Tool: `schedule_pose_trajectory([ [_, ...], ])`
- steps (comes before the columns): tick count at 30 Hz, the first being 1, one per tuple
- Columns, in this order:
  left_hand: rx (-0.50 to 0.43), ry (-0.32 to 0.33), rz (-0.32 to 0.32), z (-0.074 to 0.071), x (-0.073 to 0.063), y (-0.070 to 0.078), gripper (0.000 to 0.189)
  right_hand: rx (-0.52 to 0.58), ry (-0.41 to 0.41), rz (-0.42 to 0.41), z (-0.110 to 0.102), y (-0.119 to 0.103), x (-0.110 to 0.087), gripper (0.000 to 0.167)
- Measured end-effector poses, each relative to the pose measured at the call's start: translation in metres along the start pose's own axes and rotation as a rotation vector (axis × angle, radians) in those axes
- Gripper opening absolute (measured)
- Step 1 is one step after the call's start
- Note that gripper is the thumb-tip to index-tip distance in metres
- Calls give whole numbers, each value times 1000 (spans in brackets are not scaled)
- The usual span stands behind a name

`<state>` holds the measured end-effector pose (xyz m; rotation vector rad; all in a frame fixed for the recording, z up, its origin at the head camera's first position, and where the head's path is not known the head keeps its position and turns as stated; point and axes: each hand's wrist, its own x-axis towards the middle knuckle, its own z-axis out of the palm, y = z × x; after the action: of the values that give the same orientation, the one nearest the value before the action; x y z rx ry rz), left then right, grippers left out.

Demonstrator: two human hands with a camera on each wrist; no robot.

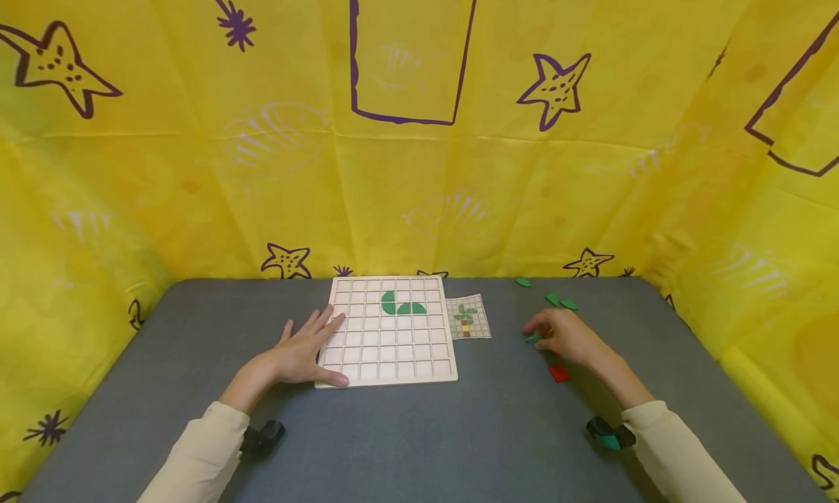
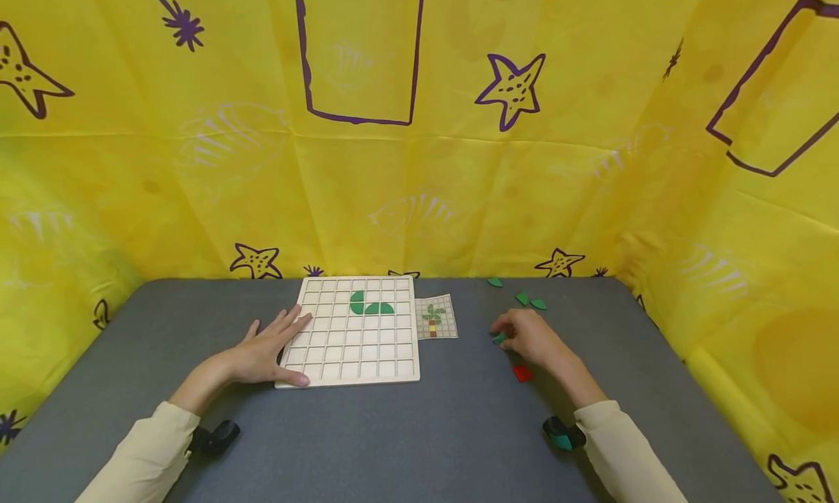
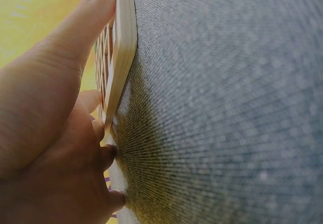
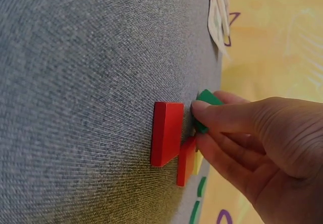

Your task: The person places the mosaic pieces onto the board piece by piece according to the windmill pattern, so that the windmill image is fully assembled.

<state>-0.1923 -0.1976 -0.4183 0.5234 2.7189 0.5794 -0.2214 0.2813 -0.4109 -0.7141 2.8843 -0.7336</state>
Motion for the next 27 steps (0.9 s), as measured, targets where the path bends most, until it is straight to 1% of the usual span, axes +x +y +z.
schedule_pose_trajectory([
  [5,2,1,1,0,0,1,119,0,0,-7,0,1,1,22],
  [13,2,3,0,1,1,-1,119,-45,81,-11,-5,-3,5,17],
  [27,-2,1,-2,0,0,-1,119,-3,124,-76,-7,-14,17,14],
])
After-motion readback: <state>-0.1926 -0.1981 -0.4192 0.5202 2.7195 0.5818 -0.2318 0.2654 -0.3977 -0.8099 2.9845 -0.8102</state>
